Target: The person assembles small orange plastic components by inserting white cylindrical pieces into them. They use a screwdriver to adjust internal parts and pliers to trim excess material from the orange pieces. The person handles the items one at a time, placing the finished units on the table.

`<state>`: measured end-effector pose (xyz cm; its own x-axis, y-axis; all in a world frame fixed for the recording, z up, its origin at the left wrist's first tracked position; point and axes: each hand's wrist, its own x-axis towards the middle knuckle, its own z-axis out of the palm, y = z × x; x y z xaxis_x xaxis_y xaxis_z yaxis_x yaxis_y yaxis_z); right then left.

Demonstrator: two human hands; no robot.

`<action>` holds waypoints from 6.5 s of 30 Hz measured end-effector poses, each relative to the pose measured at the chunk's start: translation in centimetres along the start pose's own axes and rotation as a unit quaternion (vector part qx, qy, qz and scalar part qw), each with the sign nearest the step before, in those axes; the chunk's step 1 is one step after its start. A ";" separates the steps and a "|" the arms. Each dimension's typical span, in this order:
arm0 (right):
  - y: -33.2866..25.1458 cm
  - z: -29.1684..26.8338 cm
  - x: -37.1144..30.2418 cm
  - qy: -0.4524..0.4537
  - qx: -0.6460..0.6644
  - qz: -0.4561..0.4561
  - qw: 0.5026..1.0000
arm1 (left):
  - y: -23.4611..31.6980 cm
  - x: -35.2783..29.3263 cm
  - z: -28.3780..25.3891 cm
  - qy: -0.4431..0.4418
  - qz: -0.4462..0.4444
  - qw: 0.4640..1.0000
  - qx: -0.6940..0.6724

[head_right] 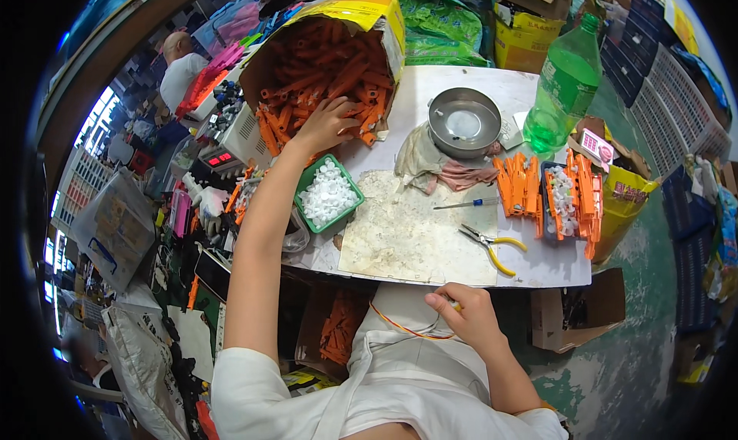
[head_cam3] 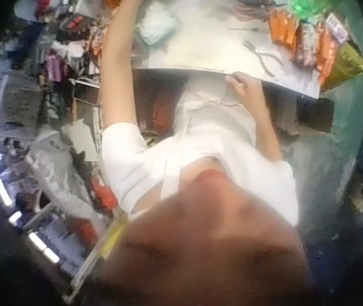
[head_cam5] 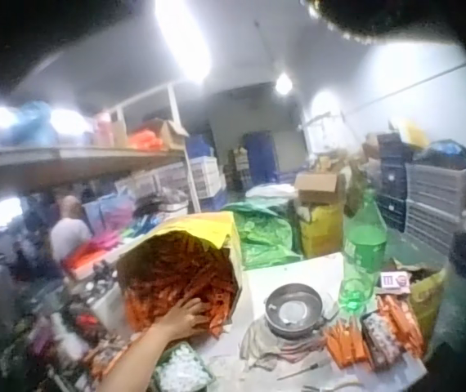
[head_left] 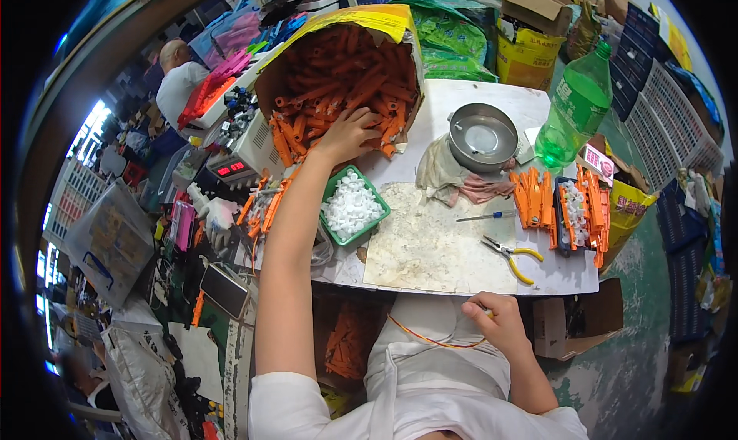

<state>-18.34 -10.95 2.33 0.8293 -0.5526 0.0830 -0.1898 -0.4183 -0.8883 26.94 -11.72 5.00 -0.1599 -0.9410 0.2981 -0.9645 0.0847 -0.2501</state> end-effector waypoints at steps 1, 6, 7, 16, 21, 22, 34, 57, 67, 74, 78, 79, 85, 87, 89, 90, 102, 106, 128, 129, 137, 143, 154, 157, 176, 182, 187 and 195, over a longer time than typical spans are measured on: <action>0.0 0.2 0.1 -0.004 0.004 0.001 1.000 | 0.2 -0.2 0.0 0.006 -0.011 1.000 -0.006; -0.1 0.9 0.4 -0.024 0.012 0.007 1.000 | 0.1 0.1 0.3 -0.024 -0.034 0.999 -0.012; -0.3 0.9 0.4 -0.023 0.012 0.004 1.000 | 0.0 0.2 0.5 -0.024 -0.037 0.999 -0.007; 0.2 -0.2 -0.3 0.013 0.016 0.020 1.000 | 0.2 -0.3 -1.2 0.015 0.089 0.996 -0.001; 0.6 -0.6 1.5 0.087 -0.001 0.013 0.996 | 5.2 -1.3 -5.2 0.130 0.122 0.984 0.004; 0.3 -0.8 2.2 0.116 -0.023 -0.023 0.993 | 7.2 -0.9 -6.2 0.168 0.133 0.977 0.003; -2.5 1.0 6.4 0.201 -0.226 -0.226 0.926 | 18.3 -1.1 -12.4 0.211 0.287 0.914 0.193; 0.4 0.2 5.3 0.260 -0.212 -0.195 0.922 | 22.1 -1.9 -8.5 0.252 0.027 0.967 -0.022; 1.6 3.5 1.7 0.170 -0.213 -0.183 0.945 | 32.3 -5.2 -5.0 0.175 -0.328 0.407 -0.834; 0.5 0.6 -0.3 0.065 0.088 0.040 0.993 | 31.4 -7.0 -5.8 0.256 -0.394 0.451 -0.759; 2.6 -5.0 -3.2 0.116 -0.270 0.058 0.954 | 30.4 -8.9 -5.9 0.247 -0.390 0.355 -0.813; 2.9 -5.7 -3.4 0.169 -0.290 0.035 0.941 | 30.6 -8.8 -5.8 0.235 -0.391 0.354 -0.816; 3.8 -5.8 2.1 0.222 -0.307 -0.104 0.920 | 32.9 -6.2 -6.0 0.095 -0.324 0.319 -0.886; 5.4 -5.1 6.0 0.214 -0.355 -0.161 0.896 | 33.0 -5.8 -6.3 0.060 -0.304 0.311 -0.898; 6.7 -5.1 9.7 0.181 -0.421 -0.182 0.870 | 32.9 -6.0 -6.3 0.045 -0.287 0.322 -0.901; 7.4 -5.3 11.3 0.147 -0.452 -0.178 0.862 | 32.8 -6.2 -6.3 0.037 -0.280 0.327 -0.902; 0.6 -4.8 4.1 -0.038 -0.053 -0.048 0.997 | 31.2 -8.9 -5.6 0.040 -0.334 0.332 -0.881; 0.8 -4.4 3.5 -0.033 -0.028 -0.029 0.999 | 30.8 -8.6 -5.4 0.005 -0.306 0.343 -0.888; 0.9 -4.3 1.7 0.035 -0.195 -0.189 0.962 | 29.8 -8.9 -6.7 -0.028 -0.328 0.364 -0.871; 0.4 -4.5 1.6 0.014 -0.138 -0.151 0.979 | 29.8 -8.9 -6.5 -0.012 -0.332 0.363 -0.871; -0.4 -4.9 1.6 -0.078 0.028 0.035 0.996 | 29.7 -8.4 -6.7 -0.012 -0.319 0.385 -0.866; -0.8 -5.1 1.8 -0.124 0.060 0.079 0.987 | 29.6 -8.7 -6.8 -0.025 -0.320 0.396 -0.860; 0.0 -4.1 -0.6 -0.030 -0.289 -0.233 0.928 | 30.0 -9.2 -6.0 -0.062 -0.317 0.401 -0.857; -0.3 -4.0 -0.4 -0.024 -0.211 -0.189 0.959 | 30.2 -8.8 -6.3 -0.019 -0.302 0.396 -0.867; 0.2 -4.4 1.2 -0.223 0.146 0.194 0.944 | 30.4 -9.0 -4.9 0.002 -0.321 0.361 -0.876; 0.5 -3.6 -1.0 -0.116 -0.357 -0.232 0.897 | 30.7 -9.1 -4.4 0.017 -0.329 0.352 -0.876; 0.5 -5.1 1.0 -0.108 -0.205 -0.231 0.945 | 30.3 -8.9 -5.2 -0.001 -0.318 0.326 -0.891; 0.2 -3.5 6.6 -0.116 0.254 0.127 0.952 | 31.2 -8.5 -5.4 -0.083 -0.249 0.330 -0.907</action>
<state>-14.78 -17.21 4.31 0.8953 -0.3910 -0.2133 -0.1698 0.1430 -0.9750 -2.99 0.66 -0.35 -0.0181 -0.9784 -0.2059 0.5737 -0.1788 0.7993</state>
